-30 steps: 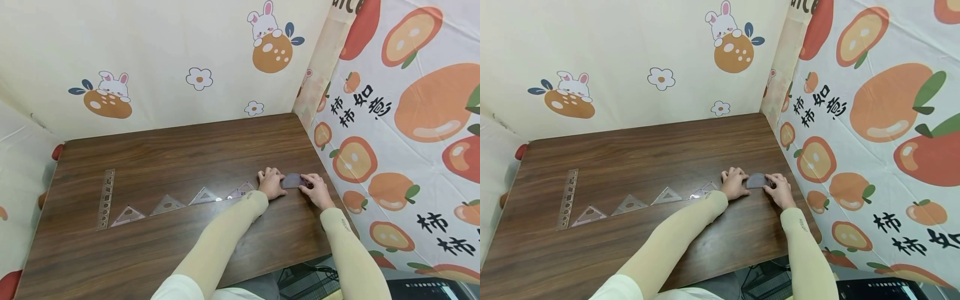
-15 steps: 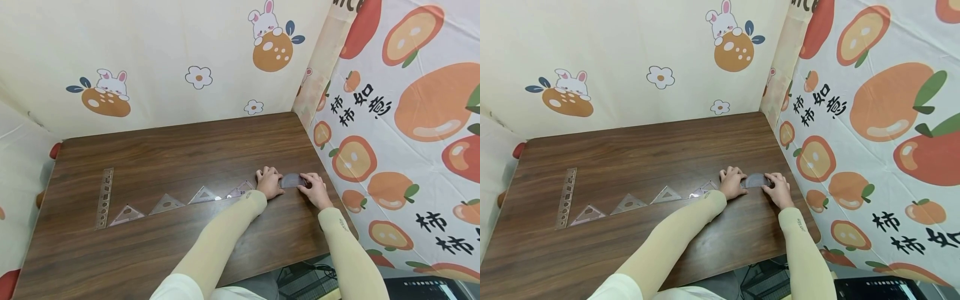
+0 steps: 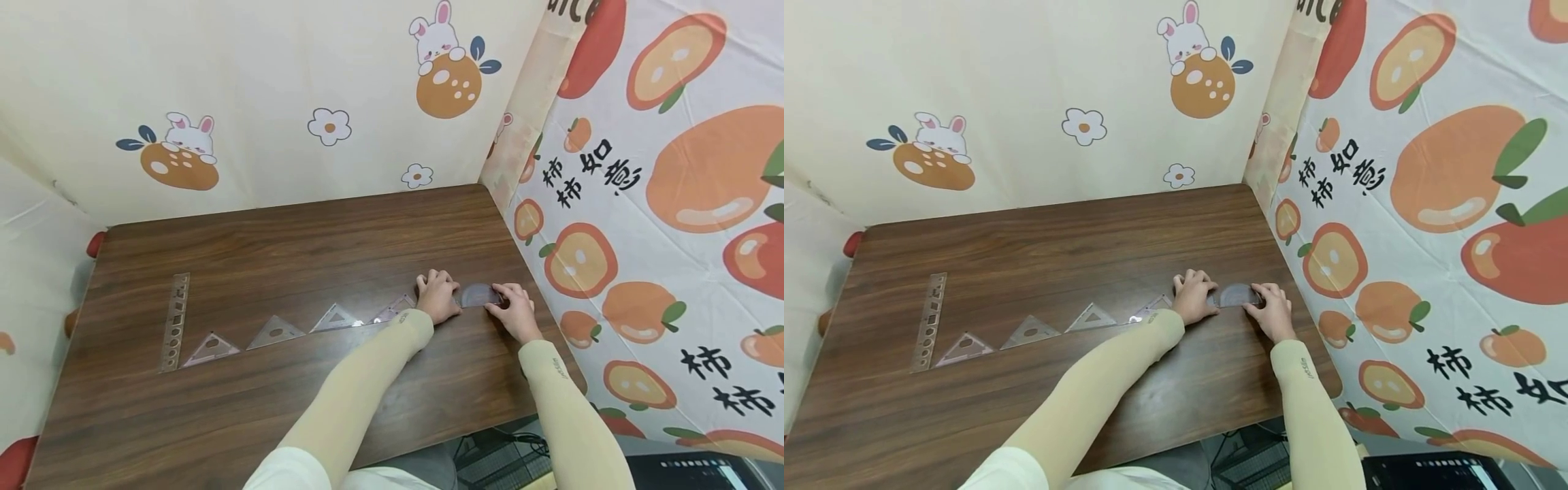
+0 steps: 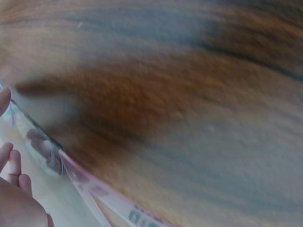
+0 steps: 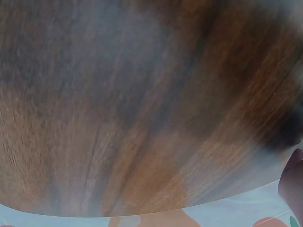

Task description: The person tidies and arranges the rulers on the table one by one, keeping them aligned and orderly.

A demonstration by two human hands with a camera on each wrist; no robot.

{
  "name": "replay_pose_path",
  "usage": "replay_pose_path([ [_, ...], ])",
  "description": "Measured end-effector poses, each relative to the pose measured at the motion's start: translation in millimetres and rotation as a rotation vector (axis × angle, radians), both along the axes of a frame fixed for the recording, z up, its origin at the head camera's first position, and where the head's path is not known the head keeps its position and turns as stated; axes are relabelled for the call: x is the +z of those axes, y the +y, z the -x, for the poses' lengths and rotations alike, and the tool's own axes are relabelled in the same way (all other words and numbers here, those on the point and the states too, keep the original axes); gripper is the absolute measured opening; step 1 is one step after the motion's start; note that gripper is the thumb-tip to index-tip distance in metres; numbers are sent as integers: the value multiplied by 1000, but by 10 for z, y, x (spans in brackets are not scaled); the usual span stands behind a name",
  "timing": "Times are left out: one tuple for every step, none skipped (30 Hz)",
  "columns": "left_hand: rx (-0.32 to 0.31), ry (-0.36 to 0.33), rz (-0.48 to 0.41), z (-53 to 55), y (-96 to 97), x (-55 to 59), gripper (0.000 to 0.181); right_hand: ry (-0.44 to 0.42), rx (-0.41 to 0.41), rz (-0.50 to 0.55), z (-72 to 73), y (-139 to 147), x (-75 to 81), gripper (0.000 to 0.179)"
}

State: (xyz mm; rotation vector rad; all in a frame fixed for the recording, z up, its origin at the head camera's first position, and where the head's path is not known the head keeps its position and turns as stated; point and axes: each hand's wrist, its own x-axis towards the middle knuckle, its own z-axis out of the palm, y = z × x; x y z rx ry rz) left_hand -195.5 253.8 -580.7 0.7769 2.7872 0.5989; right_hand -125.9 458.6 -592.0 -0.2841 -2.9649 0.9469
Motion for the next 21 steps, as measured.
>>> replay_pose_path([
  [1,2,-9,16,-23,6,57,3,-3,-2,2,-10,2,55],
  [2,4,-17,34,-49,13,57,7,-7,-4,3,-21,6,56],
  [4,8,-27,53,-75,23,56,10,-14,-5,7,-27,6,56],
  [7,11,-38,72,-102,37,56,13,-19,-7,9,-32,8,57],
  [9,14,-46,91,-130,54,56,18,-24,-11,12,-37,11,58],
  [11,16,-56,110,-159,72,55,21,-29,-8,15,-41,16,58],
  [15,19,-62,130,-188,90,55,23,-33,-7,18,-45,23,58],
  [19,23,-65,149,-218,108,55,26,-37,-3,25,-53,33,58],
  [22,24,-64,168,-248,124,56,29,-41,2,33,-60,45,58],
  [24,24,-63,185,-278,143,57,35,-43,5,45,-69,59,59],
  [27,26,-60,203,-306,160,59,39,-44,9,58,-81,77,59],
  [30,26,-58,219,-336,177,60,41,-44,12,73,-96,95,59],
  [34,29,-56,234,-364,194,62,46,-41,9,89,-114,115,59],
  [37,31,-57,247,-393,211,63,51,-40,8,107,-137,136,60],
  [40,35,-59,260,-422,225,64,56,-38,8,125,-160,158,60],
  [42,38,-64,273,-449,239,64,64,-35,7,144,-188,179,60],
  [46,41,-72,286,-477,253,65,70,-31,7,161,-216,200,61],
  [49,43,-81,299,-504,263,65,79,-28,6,180,-246,221,61],
  [53,49,-88,313,-530,271,65,89,-25,7,197,-277,242,60],
  [56,55,-92,326,-557,283,65,95,-22,12,215,-306,260,61],
  [59,61,-94,340,-582,294,66,99,-17,16,232,-336,278,61],
])
